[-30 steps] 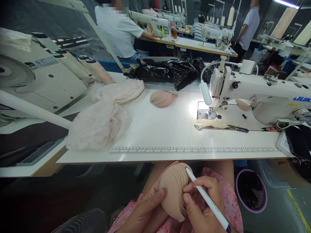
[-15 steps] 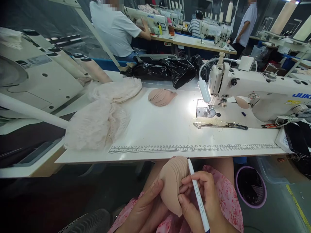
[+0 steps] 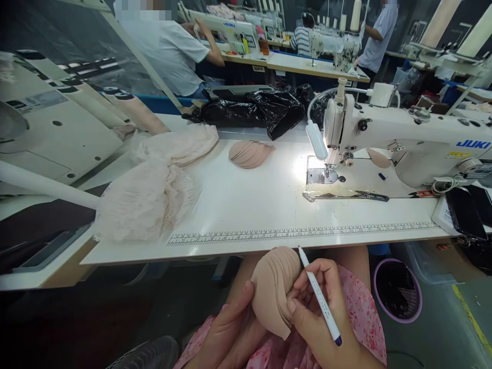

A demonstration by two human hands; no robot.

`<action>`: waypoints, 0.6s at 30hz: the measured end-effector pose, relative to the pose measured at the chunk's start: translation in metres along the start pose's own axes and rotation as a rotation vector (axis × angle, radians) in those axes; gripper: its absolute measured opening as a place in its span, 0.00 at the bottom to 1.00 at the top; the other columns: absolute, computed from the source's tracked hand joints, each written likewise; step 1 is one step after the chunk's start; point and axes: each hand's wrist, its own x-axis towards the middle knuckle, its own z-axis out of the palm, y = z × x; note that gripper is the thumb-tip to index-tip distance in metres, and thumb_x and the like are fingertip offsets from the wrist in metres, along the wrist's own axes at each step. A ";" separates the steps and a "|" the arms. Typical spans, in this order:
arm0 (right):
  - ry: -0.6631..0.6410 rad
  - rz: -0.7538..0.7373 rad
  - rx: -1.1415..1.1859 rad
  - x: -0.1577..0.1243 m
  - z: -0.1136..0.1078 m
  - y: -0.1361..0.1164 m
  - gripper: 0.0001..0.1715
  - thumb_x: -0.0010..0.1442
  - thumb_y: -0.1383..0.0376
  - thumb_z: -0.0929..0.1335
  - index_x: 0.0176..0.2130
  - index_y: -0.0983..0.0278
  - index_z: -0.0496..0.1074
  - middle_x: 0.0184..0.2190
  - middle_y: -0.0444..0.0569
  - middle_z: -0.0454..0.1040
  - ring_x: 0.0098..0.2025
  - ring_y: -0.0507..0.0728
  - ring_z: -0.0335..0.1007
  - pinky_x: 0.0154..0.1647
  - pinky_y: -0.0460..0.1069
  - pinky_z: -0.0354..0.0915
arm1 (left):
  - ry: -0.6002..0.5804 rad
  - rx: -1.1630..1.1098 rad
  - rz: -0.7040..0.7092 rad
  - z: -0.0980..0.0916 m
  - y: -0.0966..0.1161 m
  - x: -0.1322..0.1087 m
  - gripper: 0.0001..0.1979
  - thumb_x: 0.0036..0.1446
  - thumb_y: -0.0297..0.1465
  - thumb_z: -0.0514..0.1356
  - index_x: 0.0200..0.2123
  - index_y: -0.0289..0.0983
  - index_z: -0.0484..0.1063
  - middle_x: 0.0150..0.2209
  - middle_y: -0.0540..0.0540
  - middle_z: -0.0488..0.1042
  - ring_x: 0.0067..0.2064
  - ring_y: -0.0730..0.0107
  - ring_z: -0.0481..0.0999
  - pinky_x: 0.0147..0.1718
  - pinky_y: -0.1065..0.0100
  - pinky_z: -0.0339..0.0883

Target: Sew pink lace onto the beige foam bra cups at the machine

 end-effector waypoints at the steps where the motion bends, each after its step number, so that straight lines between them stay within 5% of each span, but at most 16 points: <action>1: -0.004 -0.022 -0.010 -0.001 -0.001 0.002 0.19 0.64 0.60 0.75 0.49 0.54 0.65 0.41 0.42 0.70 0.36 0.51 0.71 0.36 0.45 0.71 | -0.004 -0.001 0.001 0.002 0.000 0.000 0.27 0.61 0.46 0.68 0.57 0.35 0.77 0.59 0.36 0.77 0.62 0.49 0.74 0.62 0.55 0.67; 5: -0.057 -0.362 -0.206 -0.004 -0.002 0.008 0.18 0.68 0.65 0.71 0.55 0.53 0.65 0.42 0.47 0.75 0.40 0.54 0.75 0.39 0.49 0.76 | -0.030 -0.036 0.020 0.013 0.003 0.001 0.21 0.61 0.43 0.68 0.50 0.35 0.82 0.51 0.38 0.81 0.60 0.48 0.75 0.64 0.52 0.64; 9: -0.181 -0.732 -0.413 -0.002 -0.005 0.001 0.30 0.65 0.77 0.68 0.61 0.57 0.62 0.43 0.51 0.79 0.45 0.58 0.79 0.44 0.54 0.80 | -0.081 -0.083 -0.025 0.017 0.006 0.000 0.21 0.62 0.43 0.67 0.50 0.33 0.83 0.45 0.38 0.83 0.55 0.49 0.78 0.63 0.54 0.64; 13: -0.218 -0.768 -0.476 -0.003 -0.010 -0.001 0.38 0.61 0.82 0.68 0.64 0.56 0.60 0.43 0.52 0.81 0.43 0.59 0.81 0.42 0.56 0.82 | -0.109 -0.102 0.014 0.013 0.005 -0.001 0.17 0.65 0.40 0.65 0.51 0.37 0.83 0.47 0.41 0.84 0.57 0.50 0.77 0.65 0.54 0.63; 18: -0.134 -0.741 -0.489 -0.007 -0.010 0.001 0.34 0.61 0.82 0.66 0.60 0.55 0.63 0.39 0.49 0.82 0.39 0.58 0.81 0.39 0.55 0.81 | -0.132 -0.141 0.014 0.007 0.006 0.001 0.18 0.66 0.40 0.64 0.54 0.38 0.82 0.51 0.41 0.83 0.62 0.52 0.75 0.69 0.56 0.57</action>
